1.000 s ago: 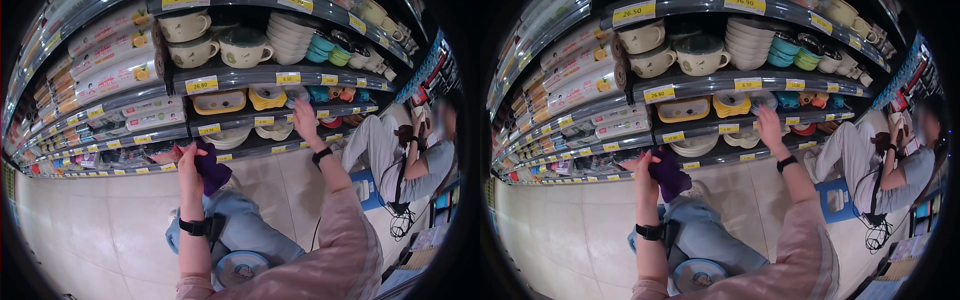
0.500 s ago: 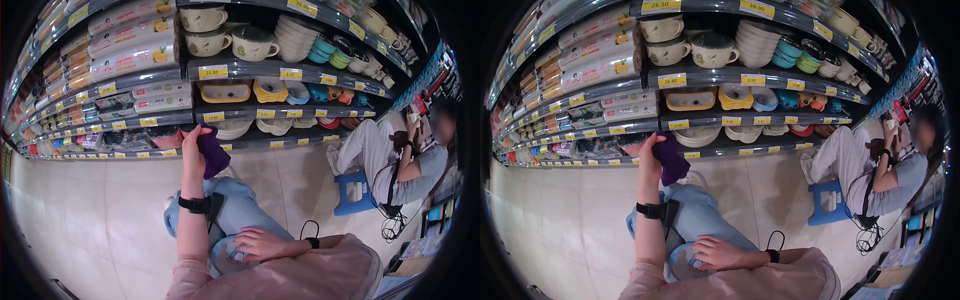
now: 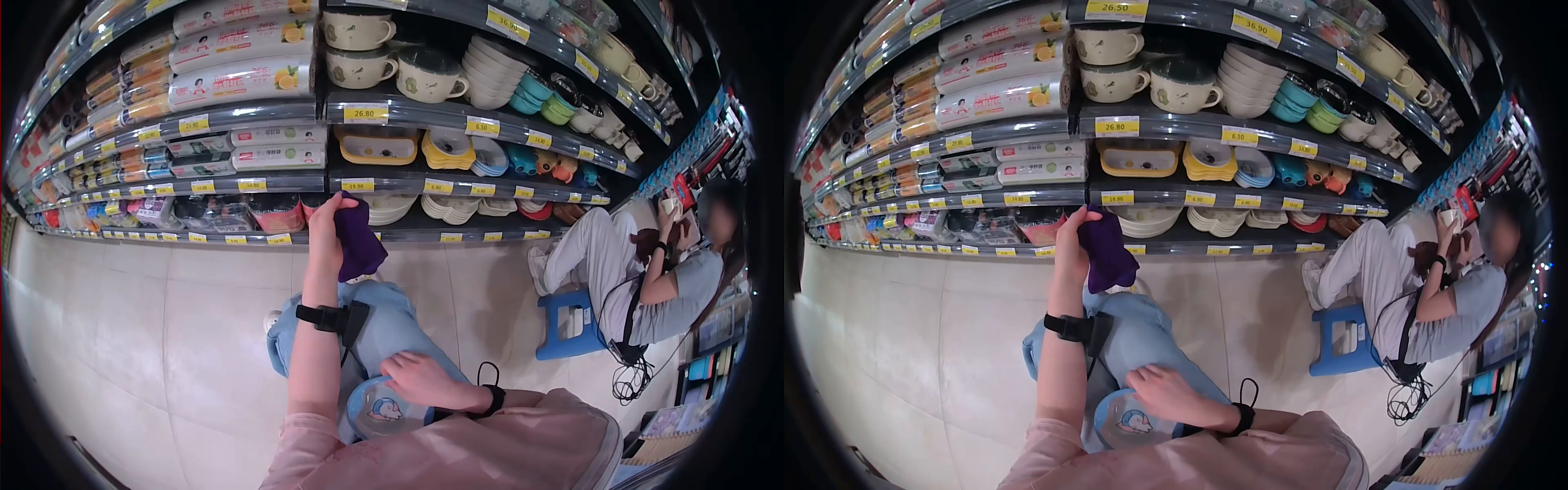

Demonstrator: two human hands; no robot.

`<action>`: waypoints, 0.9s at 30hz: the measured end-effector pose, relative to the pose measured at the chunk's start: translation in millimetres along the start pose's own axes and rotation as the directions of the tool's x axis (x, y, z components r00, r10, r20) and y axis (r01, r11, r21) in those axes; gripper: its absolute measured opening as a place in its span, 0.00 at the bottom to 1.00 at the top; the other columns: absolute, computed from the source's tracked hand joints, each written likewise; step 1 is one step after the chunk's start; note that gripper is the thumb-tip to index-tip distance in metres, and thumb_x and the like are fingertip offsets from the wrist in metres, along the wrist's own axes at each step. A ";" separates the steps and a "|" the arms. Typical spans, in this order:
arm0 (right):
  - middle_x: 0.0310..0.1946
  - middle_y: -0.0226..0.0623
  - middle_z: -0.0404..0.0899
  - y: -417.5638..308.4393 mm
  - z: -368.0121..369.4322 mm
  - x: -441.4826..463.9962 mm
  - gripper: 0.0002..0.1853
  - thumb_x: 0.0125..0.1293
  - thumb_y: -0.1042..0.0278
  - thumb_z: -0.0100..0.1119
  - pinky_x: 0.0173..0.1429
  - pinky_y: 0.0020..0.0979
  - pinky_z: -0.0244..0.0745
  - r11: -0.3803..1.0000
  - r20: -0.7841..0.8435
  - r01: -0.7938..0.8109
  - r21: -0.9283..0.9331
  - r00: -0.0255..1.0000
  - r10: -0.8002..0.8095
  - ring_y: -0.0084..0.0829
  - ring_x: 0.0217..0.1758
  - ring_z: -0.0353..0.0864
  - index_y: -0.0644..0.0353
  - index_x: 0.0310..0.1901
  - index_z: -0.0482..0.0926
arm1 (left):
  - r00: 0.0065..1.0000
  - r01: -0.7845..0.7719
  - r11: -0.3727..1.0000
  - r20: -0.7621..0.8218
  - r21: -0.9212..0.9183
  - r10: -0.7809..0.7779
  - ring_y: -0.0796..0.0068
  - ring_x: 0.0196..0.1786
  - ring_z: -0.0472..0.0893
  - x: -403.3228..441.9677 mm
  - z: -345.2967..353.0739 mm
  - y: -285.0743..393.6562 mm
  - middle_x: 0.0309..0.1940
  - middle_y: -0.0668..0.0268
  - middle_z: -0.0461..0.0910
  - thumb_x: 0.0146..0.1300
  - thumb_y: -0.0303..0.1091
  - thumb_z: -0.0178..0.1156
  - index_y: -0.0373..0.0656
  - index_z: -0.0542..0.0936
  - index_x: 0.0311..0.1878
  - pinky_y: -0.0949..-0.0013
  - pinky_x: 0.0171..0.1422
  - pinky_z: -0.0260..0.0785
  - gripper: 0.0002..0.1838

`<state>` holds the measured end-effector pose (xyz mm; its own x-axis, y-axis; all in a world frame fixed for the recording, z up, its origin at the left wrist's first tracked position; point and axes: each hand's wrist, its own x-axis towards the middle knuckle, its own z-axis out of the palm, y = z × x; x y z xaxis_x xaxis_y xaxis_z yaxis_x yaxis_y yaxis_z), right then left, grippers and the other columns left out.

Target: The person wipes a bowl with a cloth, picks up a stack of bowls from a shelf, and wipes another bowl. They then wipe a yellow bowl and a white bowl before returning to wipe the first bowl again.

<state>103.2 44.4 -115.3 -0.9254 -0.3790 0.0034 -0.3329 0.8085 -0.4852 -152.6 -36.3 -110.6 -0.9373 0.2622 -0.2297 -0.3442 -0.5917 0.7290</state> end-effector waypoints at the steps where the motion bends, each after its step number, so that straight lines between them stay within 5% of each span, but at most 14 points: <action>1: 0.29 0.34 0.73 1.0 -2.4 -0.3 0.07 0.53 0.70 0.54 0.36 0.32 0.71 0.999 0.039 -0.027 0.026 0.999 0.026 0.33 0.37 0.74 0.60 0.33 0.68 | 1.000 0.012 1.000 0.000 0.005 -0.012 0.76 0.28 0.76 -0.3 0.6 0.5 0.24 0.64 0.77 0.60 0.37 0.51 0.36 0.78 0.28 0.76 0.33 0.68 0.14; 6: 0.25 0.38 0.75 6.4 -11.7 1.4 0.07 0.56 0.67 0.53 0.33 0.36 0.70 0.997 0.081 -0.048 0.066 0.996 0.043 0.38 0.32 0.77 0.60 0.32 0.68 | 1.000 0.021 0.999 0.003 0.045 -0.021 0.76 0.27 0.76 -2.3 4.2 1.7 0.24 0.65 0.77 0.60 0.38 0.51 0.36 0.78 0.27 0.75 0.31 0.69 0.15; 8: 0.28 0.40 0.76 5.8 -25.4 4.1 0.09 0.58 0.64 0.52 0.35 0.37 0.71 0.970 0.226 -0.165 0.181 0.966 0.122 0.41 0.35 0.77 0.59 0.36 0.70 | 1.000 0.010 0.999 0.012 0.037 -0.011 0.77 0.26 0.75 0.0 3.1 0.1 0.24 0.65 0.76 0.60 0.38 0.51 0.36 0.78 0.27 0.75 0.30 0.69 0.15; 12: 0.30 0.42 0.77 15.1 -48.6 7.6 0.11 0.59 0.64 0.52 0.36 0.34 0.71 0.919 0.255 -0.305 0.251 0.936 0.242 0.42 0.34 0.77 0.57 0.42 0.72 | 0.997 0.060 0.998 0.044 0.036 -0.061 0.77 0.24 0.75 -6.0 6.9 4.9 0.23 0.65 0.76 0.61 0.38 0.50 0.36 0.78 0.28 0.76 0.29 0.68 0.15; 14: 0.22 0.34 0.75 28.1 -62.3 10.0 0.12 0.59 0.66 0.54 0.30 0.27 0.69 0.850 0.013 -0.254 0.463 0.960 0.280 0.25 0.24 0.75 0.55 0.46 0.73 | 0.996 0.057 0.996 0.067 0.068 -0.061 0.77 0.24 0.75 -7.8 9.2 4.3 0.23 0.65 0.76 0.61 0.39 0.50 0.36 0.78 0.29 0.76 0.28 0.68 0.16; 17: 0.29 0.37 0.76 47.9 -79.4 14.0 0.13 0.60 0.68 0.53 0.36 0.25 0.69 0.679 0.027 -0.371 0.634 0.887 0.461 0.23 0.30 0.74 0.61 0.46 0.70 | 0.982 0.044 0.980 0.173 0.193 -0.078 0.77 0.29 0.76 -15.0 14.4 7.7 0.27 0.65 0.77 0.63 0.42 0.47 0.35 0.79 0.32 0.76 0.35 0.68 0.18; 19: 0.31 0.32 0.74 62.1 -76.9 19.4 0.12 0.61 0.70 0.52 0.37 0.22 0.68 0.563 -0.277 -0.163 0.810 0.740 0.613 0.17 0.33 0.70 0.64 0.46 0.69 | 0.932 -0.058 0.922 0.351 0.383 -0.087 0.78 0.38 0.75 -18.9 16.6 6.3 0.34 0.64 0.77 0.66 0.46 0.41 0.35 0.79 0.39 0.75 0.44 0.66 0.24; 22: 0.32 0.31 0.74 73.3 -85.1 28.7 0.12 0.61 0.72 0.51 0.37 0.20 0.67 0.516 -0.377 -0.017 0.856 0.663 0.647 0.16 0.34 0.70 0.65 0.46 0.67 | 0.669 -0.378 0.782 0.730 0.496 -0.140 0.79 0.43 0.71 -16.5 11.9 -7.1 0.39 0.65 0.76 0.64 0.52 0.45 0.35 0.75 0.46 0.76 0.51 0.61 0.26; 24: 0.32 0.30 0.73 68.5 -86.8 35.3 0.13 0.61 0.75 0.50 0.35 0.20 0.67 0.487 -0.401 0.034 0.873 0.619 0.676 0.15 0.32 0.70 0.65 0.47 0.66 | 0.627 -0.274 0.839 0.749 0.470 -0.215 0.79 0.46 0.70 -16.7 8.7 -9.4 0.43 0.65 0.74 0.62 0.52 0.47 0.35 0.72 0.51 0.77 0.52 0.60 0.28; 27: 0.31 0.32 0.74 74.0 -81.2 35.2 0.13 0.60 0.75 0.51 0.33 0.21 0.67 0.681 -0.529 -0.027 0.732 0.607 0.593 0.16 0.31 0.70 0.66 0.47 0.68 | 0.526 0.015 0.890 0.753 0.455 -0.394 0.78 0.46 0.70 -20.7 5.2 -2.2 0.46 0.67 0.73 0.56 0.46 0.53 0.36 0.69 0.55 0.78 0.52 0.60 0.28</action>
<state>31.2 127.5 -80.1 -0.8548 0.4880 0.1766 -0.0685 0.2312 -0.9705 -132.2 -36.5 -104.1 -0.3162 0.9455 0.0778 -0.2950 -0.1759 0.9392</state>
